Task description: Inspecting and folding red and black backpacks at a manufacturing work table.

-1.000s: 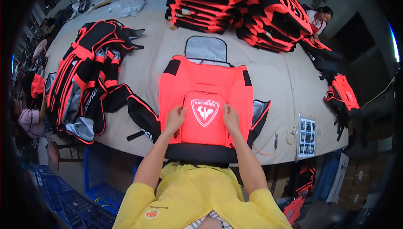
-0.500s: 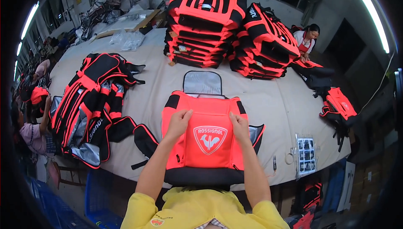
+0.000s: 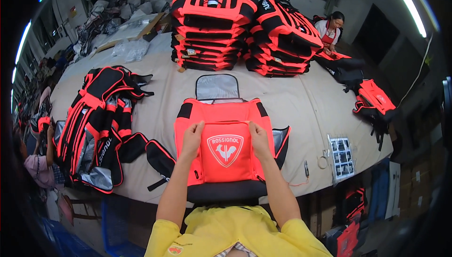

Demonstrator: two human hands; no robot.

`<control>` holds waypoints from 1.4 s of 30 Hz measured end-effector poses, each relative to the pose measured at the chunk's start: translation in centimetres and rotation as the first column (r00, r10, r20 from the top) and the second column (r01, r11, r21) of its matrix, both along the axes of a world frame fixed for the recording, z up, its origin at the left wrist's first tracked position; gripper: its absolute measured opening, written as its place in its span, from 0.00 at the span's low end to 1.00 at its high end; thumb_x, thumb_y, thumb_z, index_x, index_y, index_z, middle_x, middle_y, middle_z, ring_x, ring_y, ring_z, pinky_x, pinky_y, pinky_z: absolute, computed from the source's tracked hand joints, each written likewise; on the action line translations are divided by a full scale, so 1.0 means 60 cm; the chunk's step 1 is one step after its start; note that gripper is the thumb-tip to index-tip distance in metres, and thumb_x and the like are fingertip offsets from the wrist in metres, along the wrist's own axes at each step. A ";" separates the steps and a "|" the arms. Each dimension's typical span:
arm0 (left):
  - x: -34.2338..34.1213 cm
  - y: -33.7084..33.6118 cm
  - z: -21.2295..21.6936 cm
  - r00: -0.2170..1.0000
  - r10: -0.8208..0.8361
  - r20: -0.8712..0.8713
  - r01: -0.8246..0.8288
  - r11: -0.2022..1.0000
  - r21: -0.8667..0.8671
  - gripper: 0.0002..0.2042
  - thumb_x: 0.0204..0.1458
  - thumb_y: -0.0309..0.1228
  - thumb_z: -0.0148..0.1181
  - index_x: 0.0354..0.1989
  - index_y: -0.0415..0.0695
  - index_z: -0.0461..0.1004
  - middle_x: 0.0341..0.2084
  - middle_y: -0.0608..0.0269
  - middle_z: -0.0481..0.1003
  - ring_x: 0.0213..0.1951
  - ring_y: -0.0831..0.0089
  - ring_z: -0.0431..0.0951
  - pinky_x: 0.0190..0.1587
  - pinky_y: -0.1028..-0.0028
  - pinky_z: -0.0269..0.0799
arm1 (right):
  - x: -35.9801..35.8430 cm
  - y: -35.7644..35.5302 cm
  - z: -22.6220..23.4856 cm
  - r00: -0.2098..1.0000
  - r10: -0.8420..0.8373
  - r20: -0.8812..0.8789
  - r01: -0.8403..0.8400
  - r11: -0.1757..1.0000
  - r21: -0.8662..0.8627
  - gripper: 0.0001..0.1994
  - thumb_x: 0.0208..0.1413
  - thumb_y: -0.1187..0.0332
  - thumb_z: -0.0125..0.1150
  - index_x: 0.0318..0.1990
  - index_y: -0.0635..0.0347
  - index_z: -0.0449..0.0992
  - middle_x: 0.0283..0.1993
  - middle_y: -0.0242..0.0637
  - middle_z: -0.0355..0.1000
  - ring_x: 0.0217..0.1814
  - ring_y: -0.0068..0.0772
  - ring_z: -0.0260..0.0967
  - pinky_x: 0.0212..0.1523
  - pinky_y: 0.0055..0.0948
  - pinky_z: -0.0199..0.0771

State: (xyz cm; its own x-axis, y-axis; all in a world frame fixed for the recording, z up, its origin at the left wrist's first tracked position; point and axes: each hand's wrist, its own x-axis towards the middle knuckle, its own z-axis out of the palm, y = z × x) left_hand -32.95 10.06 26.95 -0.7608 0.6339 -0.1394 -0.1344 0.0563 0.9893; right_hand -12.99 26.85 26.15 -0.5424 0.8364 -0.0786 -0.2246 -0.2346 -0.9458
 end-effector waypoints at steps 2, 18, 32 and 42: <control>0.004 0.010 -0.027 0.965 0.054 -0.255 -0.055 0.998 0.004 0.14 0.66 0.37 0.63 0.46 0.37 0.81 0.36 0.59 0.84 0.38 0.72 0.83 0.45 0.71 0.76 | 0.012 -0.005 -0.031 0.994 -0.043 0.097 0.031 0.992 0.124 0.18 0.70 0.62 0.64 0.58 0.68 0.80 0.44 0.30 0.80 0.44 0.16 0.73 0.48 0.22 0.74; 0.010 0.015 0.120 0.846 -0.285 0.451 0.169 0.945 0.281 0.11 0.66 0.36 0.62 0.45 0.42 0.82 0.40 0.63 0.85 0.40 0.74 0.85 0.48 0.70 0.80 | 0.028 0.011 0.073 0.975 0.067 -0.210 -0.120 0.961 -0.251 0.13 0.70 0.59 0.64 0.42 0.60 0.83 0.41 0.29 0.82 0.40 0.19 0.77 0.42 0.27 0.74; 0.060 -0.090 0.105 0.702 -0.539 0.466 0.332 0.826 0.455 0.11 0.70 0.33 0.58 0.49 0.38 0.81 0.41 0.64 0.84 0.42 0.75 0.83 0.50 0.72 0.79 | 0.086 -0.035 0.024 0.911 0.143 -0.387 -0.301 0.872 -0.385 0.18 0.74 0.57 0.54 0.51 0.65 0.81 0.50 0.44 0.83 0.50 0.39 0.83 0.52 0.38 0.85; 0.051 -0.073 0.078 0.652 -0.368 0.662 0.056 0.895 0.442 0.13 0.64 0.31 0.62 0.50 0.35 0.81 0.48 0.52 0.84 0.52 0.61 0.84 0.59 0.61 0.79 | 0.050 -0.043 0.005 0.969 -0.211 -0.131 0.167 0.944 -0.286 0.14 0.72 0.55 0.60 0.45 0.57 0.79 0.38 0.30 0.77 0.39 0.24 0.77 0.43 0.28 0.81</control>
